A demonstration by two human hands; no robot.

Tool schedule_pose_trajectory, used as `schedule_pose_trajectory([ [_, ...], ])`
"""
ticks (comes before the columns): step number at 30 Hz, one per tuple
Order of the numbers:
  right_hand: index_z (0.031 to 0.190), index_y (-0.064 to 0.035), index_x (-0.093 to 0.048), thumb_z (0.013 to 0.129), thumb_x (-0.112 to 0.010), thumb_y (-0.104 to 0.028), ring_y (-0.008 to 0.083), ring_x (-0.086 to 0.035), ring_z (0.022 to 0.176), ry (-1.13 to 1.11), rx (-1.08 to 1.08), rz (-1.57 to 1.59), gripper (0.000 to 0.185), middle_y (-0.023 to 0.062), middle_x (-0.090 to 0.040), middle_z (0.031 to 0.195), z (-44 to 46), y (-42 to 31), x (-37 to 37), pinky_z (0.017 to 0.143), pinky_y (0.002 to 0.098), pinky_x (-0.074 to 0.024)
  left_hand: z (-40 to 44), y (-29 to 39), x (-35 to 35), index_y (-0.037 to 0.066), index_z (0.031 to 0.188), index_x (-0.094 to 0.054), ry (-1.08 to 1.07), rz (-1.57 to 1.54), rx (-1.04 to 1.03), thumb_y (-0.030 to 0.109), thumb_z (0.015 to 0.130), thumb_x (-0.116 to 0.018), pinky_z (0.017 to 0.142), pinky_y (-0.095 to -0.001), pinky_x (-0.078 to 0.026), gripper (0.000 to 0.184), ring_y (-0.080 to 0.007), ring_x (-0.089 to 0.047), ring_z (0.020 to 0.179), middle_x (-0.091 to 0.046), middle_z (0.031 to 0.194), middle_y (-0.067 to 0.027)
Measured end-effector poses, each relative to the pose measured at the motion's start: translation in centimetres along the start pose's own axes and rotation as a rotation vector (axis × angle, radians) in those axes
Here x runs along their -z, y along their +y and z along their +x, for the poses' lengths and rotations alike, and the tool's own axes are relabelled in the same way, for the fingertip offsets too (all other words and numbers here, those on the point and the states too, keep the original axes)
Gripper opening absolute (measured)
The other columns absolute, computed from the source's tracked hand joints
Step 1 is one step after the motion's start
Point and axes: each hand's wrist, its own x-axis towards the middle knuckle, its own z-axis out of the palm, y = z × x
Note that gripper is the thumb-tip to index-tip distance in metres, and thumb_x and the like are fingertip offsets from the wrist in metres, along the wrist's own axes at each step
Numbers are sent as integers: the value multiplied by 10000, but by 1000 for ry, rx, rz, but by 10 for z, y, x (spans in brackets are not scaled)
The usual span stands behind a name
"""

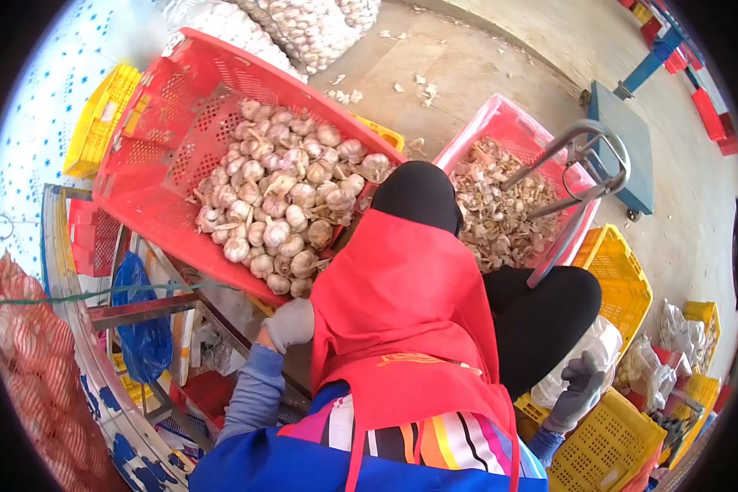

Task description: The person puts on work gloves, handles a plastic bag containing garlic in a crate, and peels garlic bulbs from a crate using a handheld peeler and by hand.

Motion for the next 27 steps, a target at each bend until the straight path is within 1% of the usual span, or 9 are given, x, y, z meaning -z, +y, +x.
schedule_pose_trajectory([
  [3, 1149, 66, -666, 1063, -408, -525, 194, -598, 668, -115, 196, 113, 651, 132, -686, 866, -5, -30, -43, 669, 298, -486, -5, 48, 90, 34, 851, -700, 174, -158, 201, 243, 871, -625, 675, -441, -564, 223, -370, -704, 787, -716, 824, -166],
  [7, 942, 82, -688, 995, -448, -669, 244, -631, 679, -369, 253, 158, 790, 170, -681, 783, -13, -46, -96, 621, 343, -494, 38, 33, 126, 16, 1071, -746, 693, -479, 251, 181, 896, -701, 851, -381, -551, 245, -336, -718, 956, -747, 1015, -180],
  [9, 1016, 96, -697, 981, -538, -620, 253, -676, 709, -439, 121, 263, 734, 197, -712, 839, -15, -44, -126, 670, 358, -536, 68, 28, 147, 14, 1137, -726, 868, -277, 244, 166, 911, -689, 885, -371, -551, 275, -336, -709, 1012, -739, 1089, -178],
  [13, 1164, 110, -666, 1036, -504, -269, 248, -710, 818, -663, -84, 369, 431, 191, -730, 950, -7, 0, -160, 772, 357, -573, 144, -22, 175, 31, 1198, -697, 936, -129, 162, 241, 906, -701, 913, -415, -542, 359, -364, -686, 1042, -721, 1136, -185],
  [17, 1206, 96, -656, 1044, -506, -157, 219, -711, 846, -703, -322, 250, 335, 160, -726, 1005, 10, 20, -186, 789, 337, -580, 226, -51, 200, 63, 1269, -663, 708, 48, 462, 493, 876, -681, 977, -474, -509, 583, -374, -648, 1147, -678, 1247, -201],
  [20, 1227, 79, -651, 1050, -527, -176, 205, -710, 860, -675, -281, 260, 334, 140, -727, 1011, 25, 20, -194, 796, 323, -577, 258, -40, 204, 72, 1342, -599, 537, 166, 740, 628, 830, -668, 1004, -483, -492, 759, -348, -631, 1189, -648, 1320, -170],
  [24, 1235, 71, -649, 1053, -514, -161, 199, -707, 874, -610, -276, 251, 324, 135, -727, 1019, 18, 18, -184, 820, 321, -569, 272, -47, 190, 75, 1288, -625, 650, 283, 682, 587, 818, -698, 1052, -443, -447, 698, -310, -573, 1265, -599, 1362, -143],
  [25, 1238, 71, -648, 1052, -511, -155, 197, -707, 874, -583, -274, 259, 323, 134, -727, 1021, 13, 19, -180, 824, 322, -568, 273, -60, 183, 81, 1115, -706, 699, 377, 527, 509, 792, -731, 963, -465, -495, 537, -330, -621, 1167, -655, 1234, -150],
  [27, 1276, 72, -628, 1033, -503, -111, 190, -701, 913, -592, -218, 277, 329, 137, -720, 1055, 1, 27, -169, 848, 320, -570, 264, -75, 173, 31, 1146, -679, 875, 249, 330, 321, 769, -770, 899, -431, -517, 485, -300, -638, 1062, -670, 1143, -142],
])
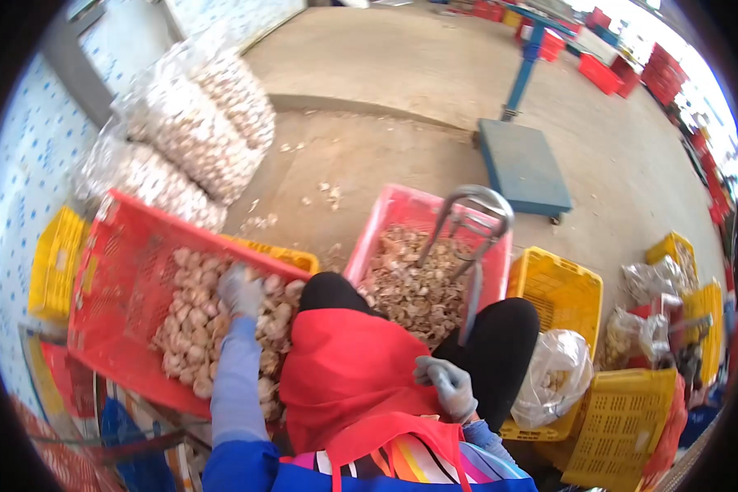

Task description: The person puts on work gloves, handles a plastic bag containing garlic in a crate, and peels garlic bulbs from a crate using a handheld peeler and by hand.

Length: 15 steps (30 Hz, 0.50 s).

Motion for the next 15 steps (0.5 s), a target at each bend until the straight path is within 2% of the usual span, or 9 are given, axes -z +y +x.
schedule_pose_trajectory([
  [3, 1292, 58, -625, 1025, -522, -103, 182, -696, 980, -34, -13, -15, 329, 135, -717, 1085, -24, 3, 8, 879, 312, -573, -30, -5, 20, -42, 1193, -640, 301, -723, 82, 39, 734, -830, 802, -379, -551, 503, -254, -663, 905, -694, 1005, -130],
  [4, 1291, 54, -629, 1023, -526, -104, 181, -695, 986, -25, -11, 28, 328, 135, -718, 1092, -29, -2, 5, 878, 310, -571, -45, 18, 46, -40, 1228, -609, 329, -1086, 214, 20, 807, -786, 829, -341, -546, 461, -201, -640, 941, -666, 1039, -80],
  [5, 1291, 51, -632, 1024, -523, -104, 179, -695, 984, -16, 9, 22, 327, 133, -719, 1096, -32, -5, 4, 871, 308, -572, -57, 24, 60, -1, 1270, -598, 470, -929, 212, 60, 876, -736, 709, -280, -534, 422, -151, -627, 845, -638, 983, -61],
  [8, 1278, 41, -645, 1008, -536, -83, 188, -699, 977, -53, 71, 46, 317, 136, -724, 1088, -30, -22, -2, 863, 315, -573, -101, 58, 93, 51, 1267, -602, 206, -1683, 472, 132, 944, -664, 550, -201, -451, 339, -76, -551, 674, -605, 917, -34],
  [11, 1247, 33, -663, 975, -557, -41, 214, -705, 965, -63, 262, -210, 302, 147, -728, 1056, -23, -35, 10, 866, 334, -571, -121, 112, 85, 82, 1220, -581, -1, -1757, 305, 221, 1015, -576, 413, -207, -296, 248, -48, -393, 519, -503, 736, 16],
  [12, 1235, 31, -669, 962, -563, -25, 224, -708, 961, -70, 350, -347, 298, 151, -729, 1043, -14, -41, 15, 868, 341, -570, -119, 132, 78, 74, 1173, -581, -114, -1978, 232, 195, 990, -590, 390, -209, -320, 220, -62, -412, 491, -549, 769, -11],
  [13, 1179, 33, -683, 929, -562, 19, 246, -713, 943, 10, 427, -344, 278, 153, -731, 1001, -7, -52, 18, 869, 362, -566, -118, 168, 86, 80, 1228, -594, -102, -1980, 196, 175, 963, -599, 394, -198, -344, 281, -73, -467, 479, -663, 968, -78],
  [14, 1143, 37, -685, 946, -519, 23, 234, -704, 900, 118, 600, -269, 258, 143, -725, 981, 7, -57, 22, 844, 352, -560, -118, 185, 76, 66, 1231, -588, -218, -2041, 229, 170, 952, -613, 381, -202, -338, 298, -84, -456, 461, -688, 1034, -123],
  [15, 1130, 41, -681, 969, -483, 13, 204, -678, 883, 253, 580, -176, 257, 128, -713, 1000, 19, -55, 28, 835, 324, -543, -113, 203, 75, 54, 1244, -578, -413, -2110, 162, 159, 934, -637, 374, -205, -333, 333, -96, -467, 452, -690, 1034, -139],
])
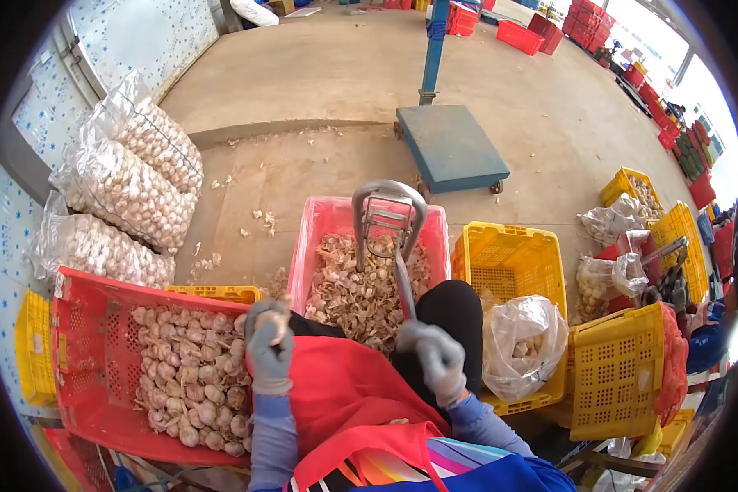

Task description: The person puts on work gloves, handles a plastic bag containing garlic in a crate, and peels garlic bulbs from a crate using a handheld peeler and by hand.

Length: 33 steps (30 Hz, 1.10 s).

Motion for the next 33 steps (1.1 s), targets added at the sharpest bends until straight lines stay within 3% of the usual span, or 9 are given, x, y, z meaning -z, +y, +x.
schedule_pose_trajectory([
  [3, 1311, 43, -579, 1020, -483, -14, 190, -584, 1151, 249, 9, -131, 312, 125, -625, 1259, 50, 21, 3, 998, 307, -461, 21, -40, -26, 15, 1249, -600, -159, 337, 126, 147, 921, -664, 424, -193, -365, 360, -99, -533, 561, -635, 1211, -103],
  [4, 1405, 27, -505, 1025, -530, -55, 182, -539, 1230, 277, -147, -71, 389, 125, -591, 1309, 60, 23, -6, 1050, 305, -427, 29, -51, -40, 22, 1305, -566, -186, 238, 182, 132, 947, -633, 515, -211, -422, 380, -115, -565, 651, -634, 1123, -94],
  [6, 1432, 13, -471, 1024, -592, -144, 140, -611, 1056, 111, -361, -56, 454, 97, -643, 1178, 59, 69, -13, 915, 272, -492, 38, -67, -65, 49, 1404, -507, -165, -193, 422, 87, 967, -610, 693, -248, -523, 451, -156, -637, 862, -642, 1131, -90],
  [7, 1417, 12, -478, 1023, -604, -173, 125, -641, 964, -40, -498, -6, 453, 85, -668, 1104, 57, 75, -11, 837, 260, -521, 36, -70, -69, 63, 1435, -477, -196, -165, 439, 75, 962, -617, 744, -266, -533, 493, -172, -639, 928, -632, 1180, -89],
  [8, 1372, 3, -498, 1039, -577, -220, 92, -631, 695, -44, -618, 190, 408, 60, -678, 926, 57, 60, -9, 617, 236, -510, 40, -72, -73, 76, 1466, -448, -239, -141, 446, 62, 957, -625, 795, -284, -542, 538, -189, -640, 994, -622, 1229, -88],
  [12, 1325, -11, -514, 1071, -513, -291, 98, -565, 509, -121, -698, 445, 378, 77, -659, 837, 57, -22, -9, 464, 242, -453, 48, -84, -76, 94, 1548, -340, -388, -24, 403, 26, 930, -664, 883, -320, -571, 701, -211, -665, 1067, -625, 1242, -94],
  [19, 1298, -14, -522, 1079, -502, -302, 86, -546, 500, -10, -694, 131, 363, 38, -616, 764, 51, 5, -19, 462, 230, -429, 70, -89, -83, 82, 1555, -346, -417, 281, 469, 1, 908, -688, 865, -327, -593, 736, -192, -689, 1007, -626, 1225, -96],
  [24, 1296, 2, -520, 1079, -488, -292, 88, -556, 506, -18, -739, 132, 367, 47, -626, 772, 54, -3, -19, 469, 226, -428, 72, -90, -94, -7, 1536, -339, -466, 211, 419, -20, 880, -702, 972, -293, -551, 750, -176, -588, 1216, -558, 1385, -99],
  [33, 1293, -2, -506, 1064, -498, -274, 125, -603, 524, -36, -801, 131, 356, 62, -632, 767, 55, -21, -17, 489, 262, -472, 68, -92, -113, -11, 1517, -367, -351, 109, 420, -7, 879, -715, 991, -315, -544, 727, -177, -598, 1209, -579, 1343, -92],
])
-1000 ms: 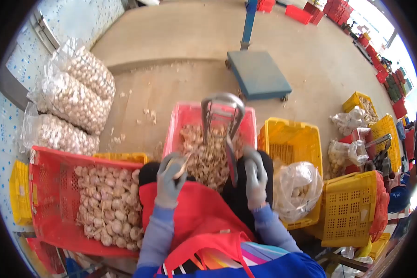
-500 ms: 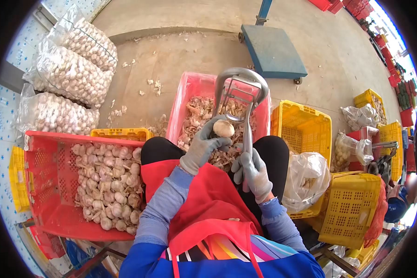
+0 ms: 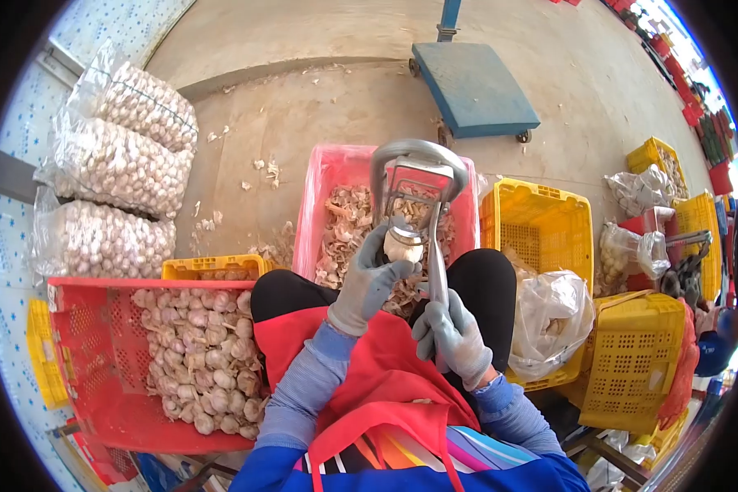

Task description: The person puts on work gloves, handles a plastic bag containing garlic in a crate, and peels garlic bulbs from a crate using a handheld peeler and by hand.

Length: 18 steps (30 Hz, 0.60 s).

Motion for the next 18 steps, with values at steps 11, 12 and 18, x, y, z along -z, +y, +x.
schedule_pose_trajectory([
  [11, 1347, -3, -475, 1072, -456, -240, 129, -607, 510, -8, -42, -77, 364, 69, -640, 773, -9, -14, -2, 483, 249, -478, -8, 8, -2, -3, 1428, -457, 8, -179, 89, 41, 919, -700, 937, -339, -585, 566, -204, -653, 1107, -612, 1279, -105],
  [12, 1342, -4, -476, 1072, -453, -238, 129, -608, 511, -9, -66, -73, 358, 69, -640, 775, -11, -19, -3, 483, 249, -478, -7, 10, -4, -4, 1418, -470, 23, -197, 95, 52, 922, -705, 930, -342, -590, 552, -205, -657, 1100, -618, 1271, -105],
  [18, 1230, -22, -505, 1066, -439, -207, 127, -569, 487, -12, -16, -101, 256, 56, -609, 702, -4, -5, 0, 471, 270, -456, -4, 22, -6, -3, 1379, -528, 69, -194, 189, 80, 935, -711, 900, -350, -609, 487, -204, -666, 1101, -637, 1259, -103],
])
